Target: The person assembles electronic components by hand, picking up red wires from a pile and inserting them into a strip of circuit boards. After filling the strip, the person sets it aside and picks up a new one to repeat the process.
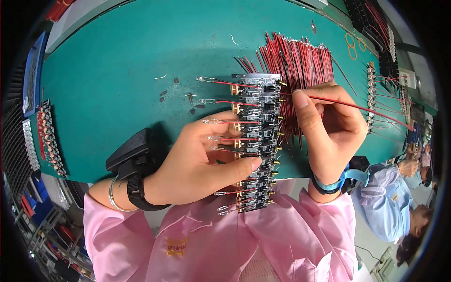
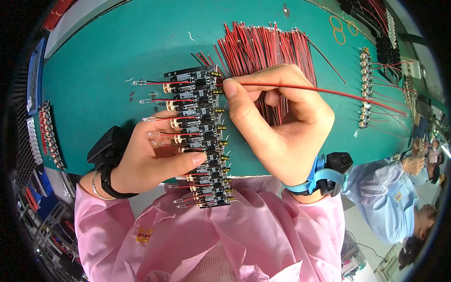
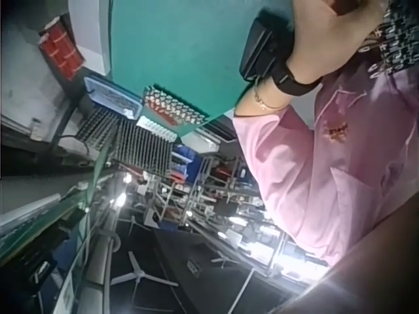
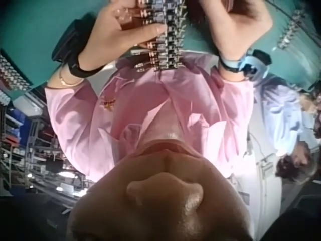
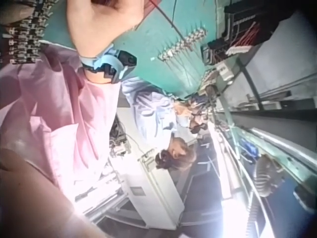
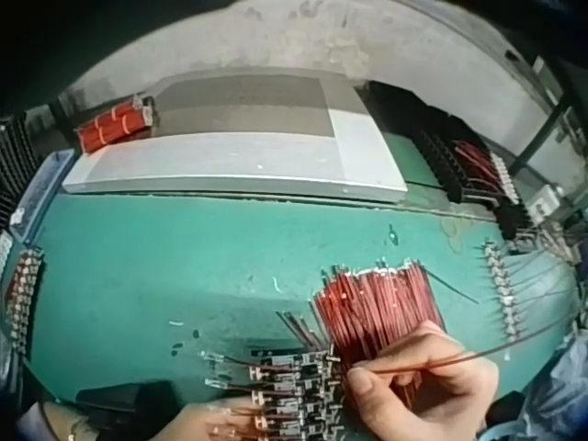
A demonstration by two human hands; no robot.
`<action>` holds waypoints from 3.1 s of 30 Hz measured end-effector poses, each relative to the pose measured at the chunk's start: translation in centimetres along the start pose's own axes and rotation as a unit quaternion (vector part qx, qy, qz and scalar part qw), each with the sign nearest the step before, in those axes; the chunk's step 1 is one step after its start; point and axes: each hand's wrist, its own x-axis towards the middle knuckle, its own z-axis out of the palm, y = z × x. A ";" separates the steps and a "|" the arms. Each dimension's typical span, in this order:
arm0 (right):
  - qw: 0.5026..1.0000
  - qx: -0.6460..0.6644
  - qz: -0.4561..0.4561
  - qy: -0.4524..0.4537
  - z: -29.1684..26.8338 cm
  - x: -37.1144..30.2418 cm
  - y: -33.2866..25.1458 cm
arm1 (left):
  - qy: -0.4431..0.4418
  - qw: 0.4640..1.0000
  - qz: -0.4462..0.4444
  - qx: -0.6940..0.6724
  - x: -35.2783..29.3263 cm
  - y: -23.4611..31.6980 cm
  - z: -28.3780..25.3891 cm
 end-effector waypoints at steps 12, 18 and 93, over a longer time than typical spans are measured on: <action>1.000 -0.026 -0.013 0.001 0.0 -0.1 0.1 | -0.008 0.999 0.039 0.022 0.0 -0.3 -0.1; 0.999 -0.016 -0.031 0.003 0.1 0.0 0.1 | -0.004 1.000 0.026 0.006 -0.1 -0.2 0.0; 0.985 0.038 0.161 -0.047 -15.6 -7.5 -2.9 | 0.029 0.999 0.021 0.008 -0.7 -0.1 0.2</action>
